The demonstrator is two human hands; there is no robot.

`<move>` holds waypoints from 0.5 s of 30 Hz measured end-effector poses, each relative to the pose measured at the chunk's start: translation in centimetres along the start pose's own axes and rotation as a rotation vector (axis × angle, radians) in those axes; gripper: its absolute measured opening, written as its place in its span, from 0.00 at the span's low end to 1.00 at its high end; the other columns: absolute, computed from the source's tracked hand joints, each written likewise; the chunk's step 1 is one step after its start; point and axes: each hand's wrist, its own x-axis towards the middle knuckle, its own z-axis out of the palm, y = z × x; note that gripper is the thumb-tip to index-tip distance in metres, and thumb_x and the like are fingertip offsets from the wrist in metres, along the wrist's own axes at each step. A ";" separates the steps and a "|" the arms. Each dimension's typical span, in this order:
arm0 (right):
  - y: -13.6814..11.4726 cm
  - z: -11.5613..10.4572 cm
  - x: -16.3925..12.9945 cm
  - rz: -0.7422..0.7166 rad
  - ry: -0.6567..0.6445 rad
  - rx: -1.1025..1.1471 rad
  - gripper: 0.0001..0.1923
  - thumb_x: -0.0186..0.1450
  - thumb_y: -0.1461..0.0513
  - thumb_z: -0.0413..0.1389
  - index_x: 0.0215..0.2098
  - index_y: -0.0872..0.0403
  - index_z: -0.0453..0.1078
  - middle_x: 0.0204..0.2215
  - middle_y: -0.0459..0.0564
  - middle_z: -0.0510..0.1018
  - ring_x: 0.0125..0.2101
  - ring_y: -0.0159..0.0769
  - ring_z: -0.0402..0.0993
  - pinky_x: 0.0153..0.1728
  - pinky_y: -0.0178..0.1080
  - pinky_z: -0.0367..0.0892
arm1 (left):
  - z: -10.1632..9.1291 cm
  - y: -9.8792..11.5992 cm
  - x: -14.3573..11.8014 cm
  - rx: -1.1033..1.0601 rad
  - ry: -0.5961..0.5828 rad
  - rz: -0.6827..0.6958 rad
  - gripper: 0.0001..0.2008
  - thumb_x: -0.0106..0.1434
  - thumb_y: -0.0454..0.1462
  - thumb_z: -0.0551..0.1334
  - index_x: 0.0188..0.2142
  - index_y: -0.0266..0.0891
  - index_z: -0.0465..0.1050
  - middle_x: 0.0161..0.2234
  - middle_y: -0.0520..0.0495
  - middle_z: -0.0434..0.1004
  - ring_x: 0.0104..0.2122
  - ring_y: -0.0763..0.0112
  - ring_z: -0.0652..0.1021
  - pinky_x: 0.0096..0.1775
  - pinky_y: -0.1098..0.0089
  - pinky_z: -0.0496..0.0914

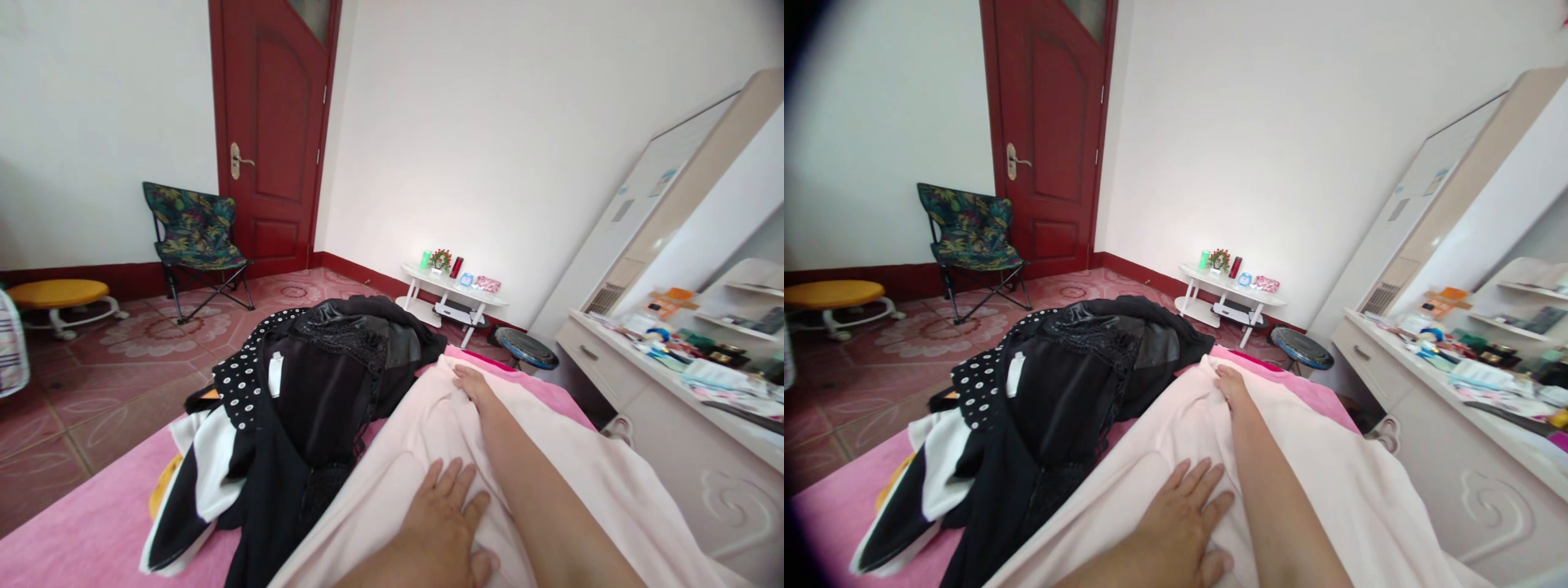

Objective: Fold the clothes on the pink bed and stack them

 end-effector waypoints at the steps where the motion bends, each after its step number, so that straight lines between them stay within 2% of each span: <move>1: 0.1 -0.4 -0.4 0.014 -0.028 -0.009 0.14 0.65 0.60 0.54 0.48 0.59 0.67 0.43 0.54 0.75 0.38 0.36 0.75 0.38 0.41 0.72 | 0.0 0.0 -0.1 -0.005 0.004 0.002 0.35 0.66 0.53 0.46 0.65 0.35 0.49 0.66 0.38 0.37 0.65 0.54 0.40 0.62 0.50 0.34; 3: 0.3 -1.4 -1.5 0.015 -0.050 -0.031 0.16 0.64 0.61 0.54 0.49 0.60 0.66 0.44 0.59 0.75 0.40 0.40 0.75 0.40 0.43 0.72 | 0.0 0.0 -0.3 -0.017 0.024 0.007 0.35 0.66 0.54 0.45 0.65 0.36 0.49 0.66 0.39 0.37 0.65 0.55 0.40 0.62 0.51 0.35; 6: 0.7 -3.5 -4.9 -0.030 -0.042 -0.093 0.24 0.60 0.59 0.55 0.53 0.60 0.64 0.51 0.62 0.70 0.50 0.47 0.69 0.50 0.48 0.65 | 0.2 -0.1 -0.5 -0.019 0.068 0.012 0.35 0.66 0.56 0.43 0.65 0.38 0.49 0.66 0.41 0.38 0.65 0.57 0.40 0.62 0.52 0.35; 9: 2.0 -5.7 -11.6 -0.300 -0.056 -0.285 0.29 0.59 0.59 0.54 0.58 0.58 0.59 0.58 0.59 0.64 0.58 0.44 0.59 0.59 0.49 0.53 | 0.6 -0.3 -0.5 0.016 0.092 0.017 0.34 0.66 0.55 0.44 0.64 0.39 0.51 0.66 0.41 0.40 0.65 0.57 0.43 0.63 0.53 0.36; 11: 3.4 -7.0 -17.0 -0.512 -0.083 -0.488 0.31 0.60 0.61 0.50 0.61 0.57 0.55 0.61 0.59 0.59 0.61 0.43 0.54 0.61 0.49 0.50 | 1.0 -0.5 -0.4 0.056 0.117 0.021 0.33 0.66 0.54 0.45 0.64 0.40 0.52 0.66 0.42 0.42 0.65 0.58 0.45 0.63 0.54 0.38; 13: 4.9 -8.5 -21.6 -0.604 -0.177 -0.658 0.30 0.62 0.62 0.47 0.63 0.54 0.53 0.63 0.55 0.56 0.62 0.41 0.52 0.61 0.48 0.51 | 1.3 -0.6 -0.3 0.096 0.139 0.017 0.32 0.65 0.54 0.47 0.64 0.42 0.52 0.66 0.43 0.43 0.65 0.59 0.46 0.63 0.55 0.39; 15: 6.2 -10.4 -24.5 -0.600 -0.280 -0.785 0.28 0.64 0.63 0.44 0.63 0.50 0.53 0.63 0.52 0.57 0.61 0.39 0.53 0.60 0.46 0.53 | 1.6 -0.7 -0.3 0.129 0.149 0.014 0.31 0.65 0.53 0.49 0.63 0.43 0.53 0.66 0.44 0.44 0.64 0.59 0.47 0.63 0.56 0.40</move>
